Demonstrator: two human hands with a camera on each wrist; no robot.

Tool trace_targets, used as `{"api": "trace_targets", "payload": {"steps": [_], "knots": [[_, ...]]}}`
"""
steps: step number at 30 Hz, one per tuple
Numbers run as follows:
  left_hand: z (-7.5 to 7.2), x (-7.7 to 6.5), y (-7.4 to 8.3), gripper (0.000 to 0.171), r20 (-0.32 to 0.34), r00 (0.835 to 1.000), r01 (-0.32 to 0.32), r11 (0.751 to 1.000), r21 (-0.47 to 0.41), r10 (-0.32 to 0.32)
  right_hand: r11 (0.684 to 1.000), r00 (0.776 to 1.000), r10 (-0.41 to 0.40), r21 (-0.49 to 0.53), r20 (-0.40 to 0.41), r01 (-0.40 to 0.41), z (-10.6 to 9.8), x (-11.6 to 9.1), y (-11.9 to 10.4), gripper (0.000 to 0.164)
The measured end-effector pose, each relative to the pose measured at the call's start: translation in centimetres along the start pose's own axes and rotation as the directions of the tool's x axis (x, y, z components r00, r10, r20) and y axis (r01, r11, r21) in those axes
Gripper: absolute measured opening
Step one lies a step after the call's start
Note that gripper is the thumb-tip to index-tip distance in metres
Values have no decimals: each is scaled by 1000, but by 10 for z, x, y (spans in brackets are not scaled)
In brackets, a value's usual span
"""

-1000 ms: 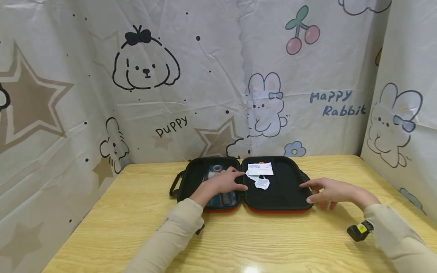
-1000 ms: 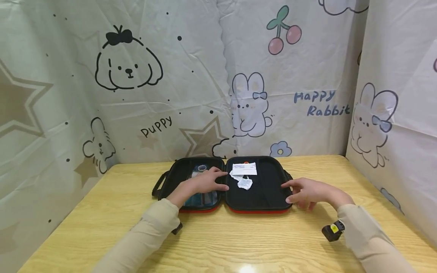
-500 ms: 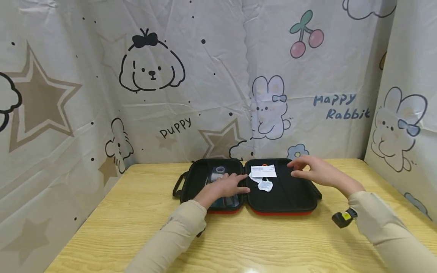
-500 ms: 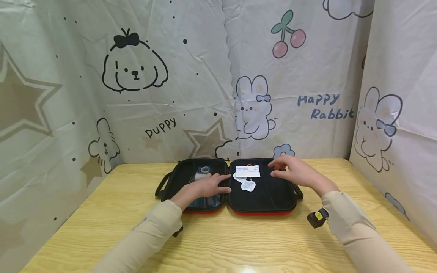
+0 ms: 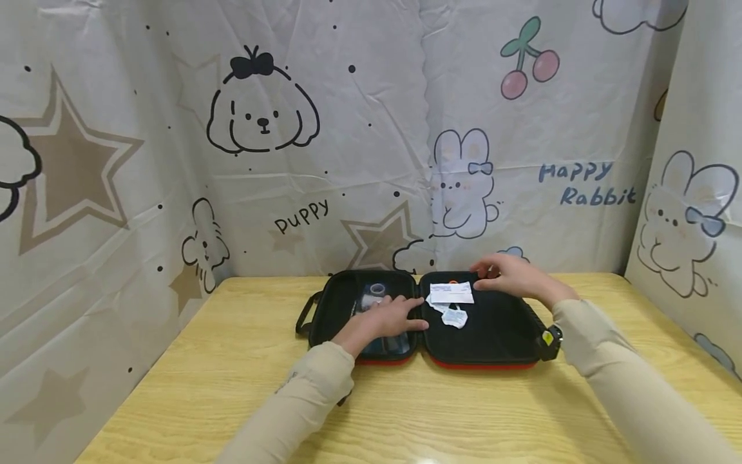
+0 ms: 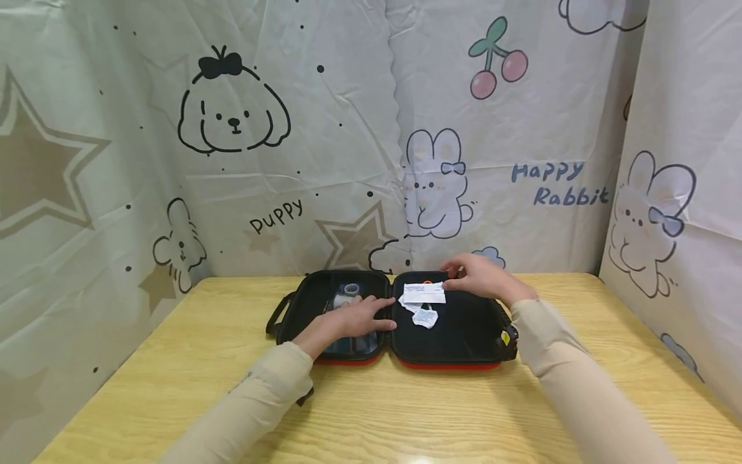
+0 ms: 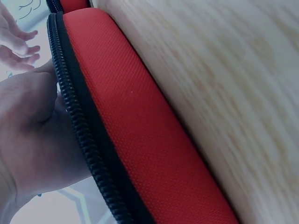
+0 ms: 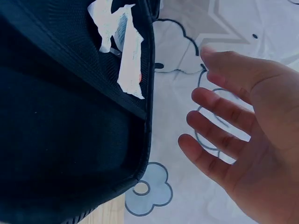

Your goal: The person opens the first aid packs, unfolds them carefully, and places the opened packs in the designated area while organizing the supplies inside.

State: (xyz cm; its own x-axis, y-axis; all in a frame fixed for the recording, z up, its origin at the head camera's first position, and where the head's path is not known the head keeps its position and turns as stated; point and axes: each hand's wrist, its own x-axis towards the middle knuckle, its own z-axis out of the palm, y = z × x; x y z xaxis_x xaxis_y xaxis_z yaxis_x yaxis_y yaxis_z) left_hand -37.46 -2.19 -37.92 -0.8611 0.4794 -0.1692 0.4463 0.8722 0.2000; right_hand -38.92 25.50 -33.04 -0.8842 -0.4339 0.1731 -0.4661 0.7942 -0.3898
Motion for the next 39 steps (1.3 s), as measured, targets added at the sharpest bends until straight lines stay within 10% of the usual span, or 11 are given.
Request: {"api": "trace_targets", "payload": {"steps": [22, 29, 39], "knots": [[1, 0, 3, 64, 2, 1000, -18, 1000, -17, 18, 997, 988, 37, 61, 148, -46, 33, 30, 36, 52], [-3, -3, -4, 66, 7, 1000, -1, 1000, -29, 1, 999, 982, -51, 29, 182, 46, 45, 40, 32, 54], [0, 3, -1, 66, 9, 1000, -24, 999, -37, 25, 998, 983, -63, 7, 170, 63, 45, 39, 39, 25]]}}
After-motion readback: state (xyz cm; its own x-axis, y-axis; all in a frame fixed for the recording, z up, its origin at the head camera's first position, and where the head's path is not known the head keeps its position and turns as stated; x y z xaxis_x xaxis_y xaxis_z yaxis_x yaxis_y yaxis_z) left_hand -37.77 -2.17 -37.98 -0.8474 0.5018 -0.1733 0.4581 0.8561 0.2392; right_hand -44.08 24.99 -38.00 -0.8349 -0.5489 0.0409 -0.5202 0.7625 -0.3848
